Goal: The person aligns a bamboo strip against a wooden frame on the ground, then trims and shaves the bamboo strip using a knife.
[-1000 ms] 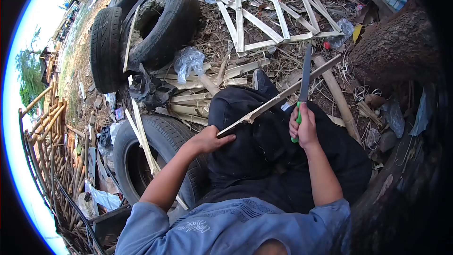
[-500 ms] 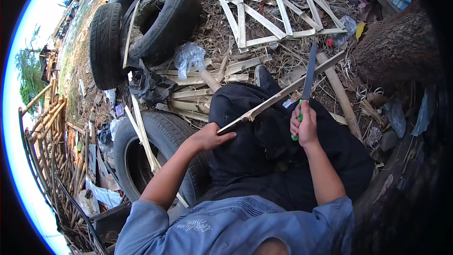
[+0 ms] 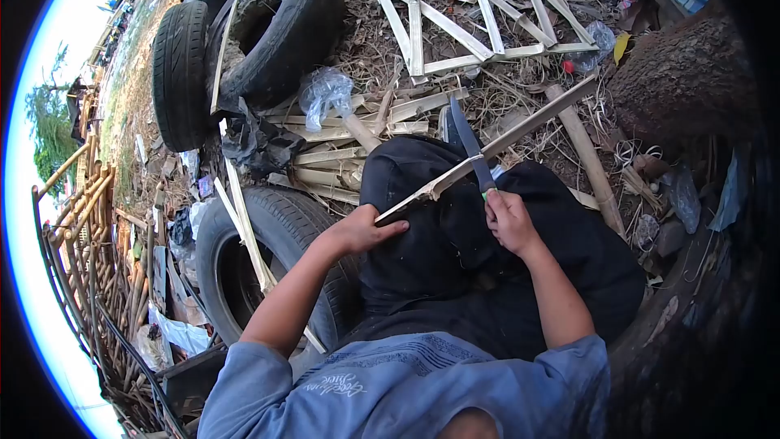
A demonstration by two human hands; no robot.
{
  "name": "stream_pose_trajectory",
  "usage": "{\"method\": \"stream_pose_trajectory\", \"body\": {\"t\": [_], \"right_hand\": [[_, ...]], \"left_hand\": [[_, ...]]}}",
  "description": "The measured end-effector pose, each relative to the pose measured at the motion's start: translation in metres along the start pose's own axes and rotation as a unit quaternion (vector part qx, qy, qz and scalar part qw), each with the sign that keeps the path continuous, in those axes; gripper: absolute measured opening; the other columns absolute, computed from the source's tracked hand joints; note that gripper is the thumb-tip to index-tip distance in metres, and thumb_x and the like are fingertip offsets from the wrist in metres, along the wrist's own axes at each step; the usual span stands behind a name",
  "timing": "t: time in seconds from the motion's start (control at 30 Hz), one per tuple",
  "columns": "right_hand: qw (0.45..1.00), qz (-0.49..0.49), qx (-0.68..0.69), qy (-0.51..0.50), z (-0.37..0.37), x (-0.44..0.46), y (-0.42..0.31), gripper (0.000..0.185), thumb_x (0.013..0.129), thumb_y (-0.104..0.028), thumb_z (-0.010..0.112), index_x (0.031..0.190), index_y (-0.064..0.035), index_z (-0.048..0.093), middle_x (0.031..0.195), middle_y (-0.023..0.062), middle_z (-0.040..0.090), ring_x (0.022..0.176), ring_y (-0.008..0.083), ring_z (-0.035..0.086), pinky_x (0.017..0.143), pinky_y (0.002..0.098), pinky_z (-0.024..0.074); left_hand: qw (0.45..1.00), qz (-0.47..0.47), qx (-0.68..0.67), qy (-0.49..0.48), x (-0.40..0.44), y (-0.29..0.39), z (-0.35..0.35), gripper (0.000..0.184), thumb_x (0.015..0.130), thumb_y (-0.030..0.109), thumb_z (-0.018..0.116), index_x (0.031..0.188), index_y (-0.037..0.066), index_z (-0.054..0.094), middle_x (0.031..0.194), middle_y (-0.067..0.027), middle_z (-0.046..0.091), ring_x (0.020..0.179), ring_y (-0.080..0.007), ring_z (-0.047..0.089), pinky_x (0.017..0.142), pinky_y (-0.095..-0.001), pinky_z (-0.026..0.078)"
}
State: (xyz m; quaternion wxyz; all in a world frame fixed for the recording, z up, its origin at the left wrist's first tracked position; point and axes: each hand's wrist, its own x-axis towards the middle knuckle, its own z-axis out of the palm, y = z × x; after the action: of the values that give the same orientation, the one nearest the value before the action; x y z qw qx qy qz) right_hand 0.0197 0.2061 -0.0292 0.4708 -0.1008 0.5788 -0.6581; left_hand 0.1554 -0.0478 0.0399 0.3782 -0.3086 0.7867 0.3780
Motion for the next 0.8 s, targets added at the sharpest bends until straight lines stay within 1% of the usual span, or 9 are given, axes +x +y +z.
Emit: {"method": "stream_pose_trajectory", "body": {"t": [0.1, 0.17, 0.23, 0.3, 0.37, 0.5, 0.57, 0.67, 0.8], "right_hand": [[0.992, 0.095, 0.023, -0.077, -0.011, 0.001, -0.007, 0.049, 0.099, -0.048, 0.04, 0.068, -0.0104, 0.042, 0.052, -0.0039, 0.036, 0.04, 0.0032, 0.033, 0.035, 0.0205, 0.0259], [0.992, 0.082, 0.018, -0.09, -0.016, 0.0, -0.008, 0.052, 0.099, -0.052, 0.038, 0.067, -0.0111, 0.04, 0.051, -0.0043, 0.035, 0.037, 0.0035, 0.03, 0.033, 0.0209, 0.0246], [0.962, 0.11, 0.178, -0.177, -0.021, -0.001, -0.011, 0.055, 0.099, -0.054, 0.034, 0.065, -0.01, 0.037, 0.049, -0.0027, 0.032, 0.035, 0.005, 0.028, 0.032, 0.0215, 0.0244], [0.958, 0.1, 0.199, -0.178, -0.017, -0.001, -0.011, 0.055, 0.099, -0.053, 0.034, 0.064, -0.0104, 0.037, 0.049, -0.0028, 0.033, 0.036, 0.0052, 0.028, 0.033, 0.0217, 0.0248], [0.999, 0.029, 0.032, 0.029, -0.001, 0.0, -0.007, 0.048, 0.1, -0.044, 0.042, 0.065, -0.0104, 0.042, 0.051, -0.0037, 0.034, 0.042, 0.0045, 0.035, 0.039, 0.0213, 0.0281], [0.996, 0.001, -0.084, 0.014, 0.003, -0.003, -0.005, 0.048, 0.1, -0.035, 0.047, 0.061, -0.0075, 0.045, 0.054, -0.0026, 0.043, 0.05, 0.0052, 0.041, 0.047, 0.0243, 0.0336], [0.997, -0.018, -0.07, -0.003, -0.006, 0.001, 0.003, 0.048, 0.1, -0.039, 0.045, 0.062, -0.009, 0.043, 0.053, -0.0028, 0.04, 0.046, 0.0052, 0.039, 0.042, 0.0238, 0.0322], [0.983, 0.13, 0.041, -0.123, -0.014, 0.0, -0.01, 0.056, 0.098, -0.056, 0.035, 0.066, -0.0099, 0.036, 0.049, -0.0025, 0.033, 0.036, 0.0047, 0.029, 0.033, 0.0207, 0.0253], [0.994, 0.06, 0.091, -0.012, -0.002, 0.003, -0.006, 0.055, 0.098, -0.053, 0.038, 0.064, -0.0101, 0.036, 0.049, -0.0024, 0.033, 0.037, 0.0057, 0.031, 0.034, 0.0215, 0.0265]], "left_hand": [[0.999, 0.038, -0.023, -0.022, 0.003, -0.004, 0.003, 0.063, 0.084, 0.052, 0.065, 0.112, -0.004, 0.061, 0.098, -0.0145, 0.068, 0.095, -0.0217, 0.064, 0.086, -0.0331, 0.048], [1.0, 0.016, -0.004, -0.001, -0.009, 0.009, 0.0, 0.062, 0.084, 0.052, 0.065, 0.113, -0.003, 0.062, 0.098, -0.014, 0.068, 0.095, -0.0211, 0.063, 0.086, -0.0332, 0.048], [1.0, 0.016, -0.002, -0.01, -0.005, 0.006, -0.001, 0.061, 0.085, 0.051, 0.065, 0.114, -0.002, 0.061, 0.099, -0.0139, 0.068, 0.096, -0.0209, 0.063, 0.086, -0.033, 0.047], [1.0, 0.016, -0.003, -0.02, 0.004, -0.002, 0.001, 0.06, 0.085, 0.051, 0.065, 0.115, -0.001, 0.061, 0.1, -0.0137, 0.068, 0.096, -0.0207, 0.063, 0.086, -0.0328, 0.047], [0.997, 0.065, -0.035, -0.004, 0.012, -0.018, 0.008, 0.06, 0.085, 0.05, 0.066, 0.117, -0.001, 0.06, 0.101, -0.0132, 0.067, 0.096, -0.0203, 0.063, 0.086, -0.0322, 0.047], [0.999, 0.024, -0.021, -0.036, 0.012, -0.017, 0.002, 0.06, 0.085, 0.048, 0.066, 0.119, -0.001, 0.058, 0.104, -0.0134, 0.067, 0.098, -0.02, 0.062, 0.087, -0.0318, 0.047], [0.999, 0.012, -0.015, -0.037, 0.01, -0.014, 0.002, 0.06, 0.086, 0.048, 0.066, 0.12, -0.001, 0.058, 0.106, -0.0137, 0.067, 0.099, -0.0199, 0.062, 0.088, -0.0318, 0.047], [0.999, -0.004, 0.007, -0.031, 0.007, -0.005, 0.0, 0.06, 0.085, 0.048, 0.066, 0.12, -0.001, 0.058, 0.105, -0.0132, 0.067, 0.098, -0.0196, 0.062, 0.087, -0.0316, 0.047], [0.998, 0.063, -0.03, 0.007, 0.006, -0.011, 0.004, 0.061, 0.085, 0.05, 0.066, 0.119, -0.001, 0.058, 0.101, -0.0121, 0.066, 0.094, -0.019, 0.061, 0.084, -0.0317, 0.047]]}}
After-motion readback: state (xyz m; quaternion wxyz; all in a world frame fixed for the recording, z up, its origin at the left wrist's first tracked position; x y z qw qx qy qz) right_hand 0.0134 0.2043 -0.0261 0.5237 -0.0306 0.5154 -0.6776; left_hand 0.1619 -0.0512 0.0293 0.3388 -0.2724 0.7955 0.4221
